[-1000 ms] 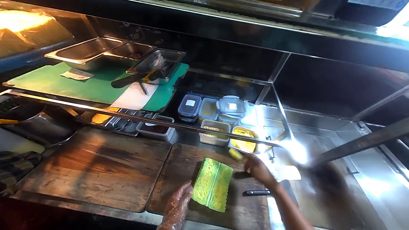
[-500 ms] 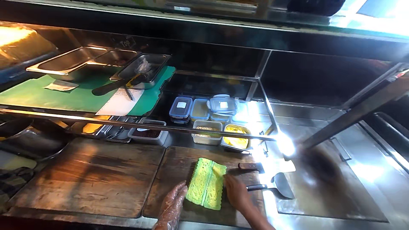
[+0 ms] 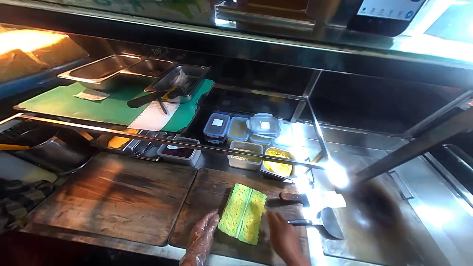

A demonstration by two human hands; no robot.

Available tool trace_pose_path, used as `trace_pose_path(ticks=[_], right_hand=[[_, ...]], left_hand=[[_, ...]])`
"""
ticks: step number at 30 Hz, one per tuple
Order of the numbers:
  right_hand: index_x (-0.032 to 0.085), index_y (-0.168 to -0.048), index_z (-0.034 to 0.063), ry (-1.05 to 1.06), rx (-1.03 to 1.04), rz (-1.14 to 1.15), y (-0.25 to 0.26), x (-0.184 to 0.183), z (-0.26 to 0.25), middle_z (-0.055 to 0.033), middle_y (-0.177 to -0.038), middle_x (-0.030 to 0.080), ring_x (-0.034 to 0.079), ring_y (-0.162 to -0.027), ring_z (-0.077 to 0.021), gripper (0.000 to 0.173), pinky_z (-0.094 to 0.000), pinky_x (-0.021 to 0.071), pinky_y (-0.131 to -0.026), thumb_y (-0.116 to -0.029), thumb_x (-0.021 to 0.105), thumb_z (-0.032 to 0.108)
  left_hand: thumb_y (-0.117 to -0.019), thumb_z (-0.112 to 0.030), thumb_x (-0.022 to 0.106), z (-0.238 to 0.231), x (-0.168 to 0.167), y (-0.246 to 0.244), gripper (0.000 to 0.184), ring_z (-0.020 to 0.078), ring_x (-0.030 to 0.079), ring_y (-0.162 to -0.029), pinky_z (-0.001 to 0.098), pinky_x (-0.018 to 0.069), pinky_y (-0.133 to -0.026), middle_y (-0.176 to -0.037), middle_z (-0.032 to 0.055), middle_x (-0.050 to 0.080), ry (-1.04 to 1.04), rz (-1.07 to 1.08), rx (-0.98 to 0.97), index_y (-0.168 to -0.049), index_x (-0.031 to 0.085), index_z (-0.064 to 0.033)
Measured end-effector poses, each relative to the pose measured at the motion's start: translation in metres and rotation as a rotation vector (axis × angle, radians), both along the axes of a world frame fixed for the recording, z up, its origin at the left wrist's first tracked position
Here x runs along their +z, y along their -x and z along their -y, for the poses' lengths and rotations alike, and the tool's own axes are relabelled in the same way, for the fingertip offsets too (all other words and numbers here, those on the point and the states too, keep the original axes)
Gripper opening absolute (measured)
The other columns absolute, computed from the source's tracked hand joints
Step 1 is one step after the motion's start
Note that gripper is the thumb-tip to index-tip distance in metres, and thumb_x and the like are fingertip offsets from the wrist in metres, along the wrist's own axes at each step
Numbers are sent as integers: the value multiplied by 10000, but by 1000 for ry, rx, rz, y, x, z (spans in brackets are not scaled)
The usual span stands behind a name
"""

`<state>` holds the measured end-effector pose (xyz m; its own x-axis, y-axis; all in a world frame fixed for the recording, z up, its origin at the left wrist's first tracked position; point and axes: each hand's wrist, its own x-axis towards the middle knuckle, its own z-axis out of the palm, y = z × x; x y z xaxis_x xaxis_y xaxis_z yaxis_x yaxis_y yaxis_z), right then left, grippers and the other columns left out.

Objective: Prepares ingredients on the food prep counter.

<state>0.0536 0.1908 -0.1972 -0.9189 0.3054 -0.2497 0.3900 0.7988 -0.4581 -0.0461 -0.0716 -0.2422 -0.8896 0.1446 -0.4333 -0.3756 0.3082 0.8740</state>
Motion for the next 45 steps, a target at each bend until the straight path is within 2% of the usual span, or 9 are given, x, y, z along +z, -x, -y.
trace_pose_path(ticks=[6,9,13,15,23,29,31,37,45], right_hand=[[683,-1285,99,382,45,90,-22,-6,15,-118,-1075,738,729,-914,-272,315,-508,595,-836,-1059,511,235],[620,-1252,3,832,-336,-12,1,-27,-3,-87,-802,658,565,-591,-153,289,-337,492,-548,-1061,491,177],[672,-1307,137,135,-126,37,26,-18,-10,-115,-1116,720,725,-905,-302,325,-538,599,-791,-1058,478,210],[703,-1282,156,-69,52,19,-6,-4,21,-183,-1097,713,727,-810,-382,321,-594,597,-665,-998,553,164],[646,-1329,99,193,-114,-18,26,-23,4,-144,-1177,709,713,-1024,-318,360,-553,575,-892,-1074,449,259],[656,-1288,61,511,17,129,-44,0,46,-131,-1025,732,721,-877,-265,316,-490,591,-826,-1070,500,228],[608,-1260,-2,828,-268,63,-44,-7,45,-86,-808,662,590,-624,-159,289,-347,516,-600,-1069,489,179],[705,-1279,170,-109,134,-13,-68,4,53,-173,-1059,704,722,-874,-377,363,-543,588,-610,-942,599,86],[738,-1229,152,-55,138,-198,-72,-22,52,-140,-944,711,716,-702,-311,299,-502,591,-552,-961,605,130]], left_hand=[[-1030,-269,596,4,-4,6,355,143,636,-1220,362,521,-1041,-1323,72,682,-18,16,-13,-1335,665,-100],[-1020,-247,605,5,-7,4,346,151,648,-1193,366,537,-1014,-1307,81,687,-64,9,14,-1317,673,-83],[-1031,-260,592,4,-6,4,338,130,650,-1194,355,543,-1016,-1303,61,691,-49,11,-9,-1317,676,-100],[-1029,-257,598,5,-7,5,336,136,656,-1179,359,550,-999,-1291,64,696,-53,16,-9,-1314,677,-96],[-1024,-261,594,8,-7,-2,350,121,646,-1204,341,532,-1035,-1303,51,694,-56,-12,-35,-1324,671,-99],[-1048,-290,564,6,-3,-2,354,124,626,-1235,355,526,-1040,-1338,44,675,-27,12,-22,-1338,664,-114],[-1056,-284,555,6,-5,-3,364,140,616,-1261,378,522,-1063,-1361,61,660,-22,4,-10,-1355,650,-98],[-1062,-294,536,2,-9,-14,369,148,607,-1275,383,526,-1062,-1379,59,648,-25,-43,37,-1352,651,-96],[-1051,-263,565,1,-6,-22,367,161,614,-1262,373,541,-1025,-1387,74,641,-90,-1,90,-1358,640,-75]])
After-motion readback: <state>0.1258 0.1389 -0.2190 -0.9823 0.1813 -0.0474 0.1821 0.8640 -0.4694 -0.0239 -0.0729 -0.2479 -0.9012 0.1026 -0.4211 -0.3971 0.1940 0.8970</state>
